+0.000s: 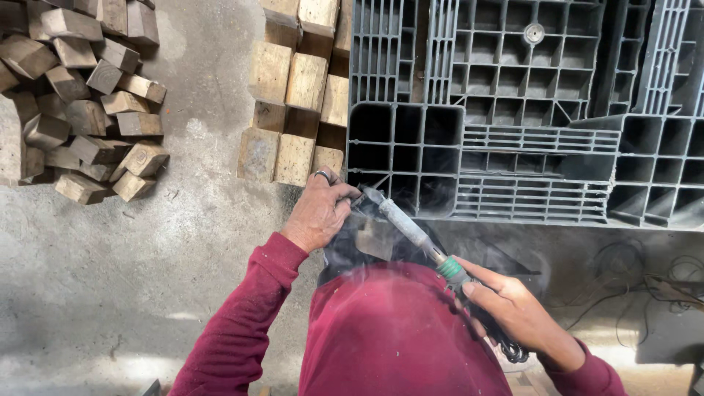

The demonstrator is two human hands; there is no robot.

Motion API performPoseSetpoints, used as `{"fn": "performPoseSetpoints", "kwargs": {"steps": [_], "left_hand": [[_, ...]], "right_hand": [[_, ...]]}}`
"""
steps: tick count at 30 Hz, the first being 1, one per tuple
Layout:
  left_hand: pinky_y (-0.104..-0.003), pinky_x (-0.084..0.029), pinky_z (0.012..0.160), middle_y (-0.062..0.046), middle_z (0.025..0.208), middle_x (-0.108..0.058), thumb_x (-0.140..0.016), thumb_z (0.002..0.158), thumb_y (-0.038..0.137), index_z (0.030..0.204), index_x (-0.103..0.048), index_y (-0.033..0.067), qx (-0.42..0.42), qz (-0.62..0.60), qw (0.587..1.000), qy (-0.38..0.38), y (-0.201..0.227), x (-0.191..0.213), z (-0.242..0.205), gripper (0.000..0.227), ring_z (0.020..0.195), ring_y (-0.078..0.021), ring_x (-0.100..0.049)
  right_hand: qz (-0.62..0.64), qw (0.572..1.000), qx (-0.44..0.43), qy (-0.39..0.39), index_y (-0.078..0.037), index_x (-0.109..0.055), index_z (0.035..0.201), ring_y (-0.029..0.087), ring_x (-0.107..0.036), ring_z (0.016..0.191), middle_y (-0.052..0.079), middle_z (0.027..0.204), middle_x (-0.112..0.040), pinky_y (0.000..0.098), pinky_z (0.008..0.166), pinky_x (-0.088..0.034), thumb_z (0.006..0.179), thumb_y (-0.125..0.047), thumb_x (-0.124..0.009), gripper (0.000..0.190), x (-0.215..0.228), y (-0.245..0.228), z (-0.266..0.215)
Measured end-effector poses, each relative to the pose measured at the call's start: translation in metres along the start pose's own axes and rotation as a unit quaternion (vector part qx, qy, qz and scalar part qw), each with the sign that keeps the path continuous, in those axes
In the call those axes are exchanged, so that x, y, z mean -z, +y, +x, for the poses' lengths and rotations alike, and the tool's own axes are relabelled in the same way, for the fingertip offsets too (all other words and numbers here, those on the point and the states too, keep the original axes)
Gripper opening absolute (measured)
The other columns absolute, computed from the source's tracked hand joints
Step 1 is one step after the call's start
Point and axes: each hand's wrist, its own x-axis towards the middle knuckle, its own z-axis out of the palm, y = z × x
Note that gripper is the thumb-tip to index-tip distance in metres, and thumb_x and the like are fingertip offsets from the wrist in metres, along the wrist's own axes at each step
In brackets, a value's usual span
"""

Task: The person uses a soldering iron to melt and fuse a small metal piece onto the edge of a gray plastic crate. They repeatedly apply heat to the junction, creating smoke, and adjust the metal piece with their fingers to ensure it adheres to the crate.

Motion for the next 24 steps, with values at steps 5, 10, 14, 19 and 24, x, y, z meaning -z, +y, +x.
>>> {"fn": "performPoseSetpoints", "kwargs": {"steps": [5,10,14,19,24], "left_hand": [[-0.043,-0.045,0.102,-0.018,0.111,-0.054,-0.059,0.089,0.016,0.11,-0.077,0.0101,0.007,0.004,1.0,-0.013,0.002,0.002,0.001,0.028,0.111,-0.0352,-0.053],[-0.044,-0.045,0.103,-0.017,0.11,-0.055,-0.059,0.089,0.016,0.109,-0.077,0.0092,0.013,0.011,0.999,-0.028,0.005,0.007,0.003,0.027,0.11,-0.0351,-0.053],[-0.043,-0.045,0.103,-0.016,0.11,-0.056,-0.059,0.089,0.017,0.109,-0.078,0.0097,0.007,0.005,1.0,-0.025,0.006,0.009,0.004,0.028,0.11,-0.0347,-0.054],[-0.043,-0.045,0.102,-0.016,0.11,-0.055,-0.058,0.089,0.016,0.111,-0.077,0.0103,0.029,0.001,0.999,-0.042,0.01,0.012,0.004,0.03,0.109,-0.0338,-0.054],[-0.044,-0.045,0.102,-0.016,0.11,-0.055,-0.056,0.091,0.015,0.111,-0.077,0.0113,0.019,0.028,0.999,-0.038,0.01,0.013,0.004,0.029,0.109,-0.0337,-0.054]], "right_hand": [[-0.071,0.996,-0.036,0.038,-0.019,-0.052,0.153,0.011,-0.053,0.046,0.002,0.068,-0.061,0.0281,0.043,-0.044,0.095,-0.029,-0.061,0.06,0.002,-0.013,-0.004],[-0.171,0.981,-0.062,0.065,-0.027,-0.053,0.155,0.011,-0.051,0.042,0.001,0.054,-0.054,0.029,0.043,-0.046,0.095,-0.031,-0.061,0.061,0.008,-0.026,-0.004],[-0.237,0.97,-0.02,0.056,-0.024,-0.057,0.15,0.009,-0.044,0.048,-0.001,0.056,-0.049,0.0289,0.046,-0.041,0.094,-0.031,-0.063,0.057,0.02,-0.036,0.001],[-0.319,0.948,0.001,0.024,-0.025,-0.055,0.153,0.01,-0.045,0.049,0.0,0.053,-0.05,0.0308,0.048,-0.042,0.092,-0.036,-0.061,0.063,0.042,-0.055,0.006],[-0.394,0.918,-0.038,0.008,-0.031,-0.053,0.153,0.015,-0.051,0.042,0.007,0.045,-0.053,0.0347,0.046,-0.046,0.089,-0.047,-0.061,0.066,0.052,-0.08,0.012]]}}
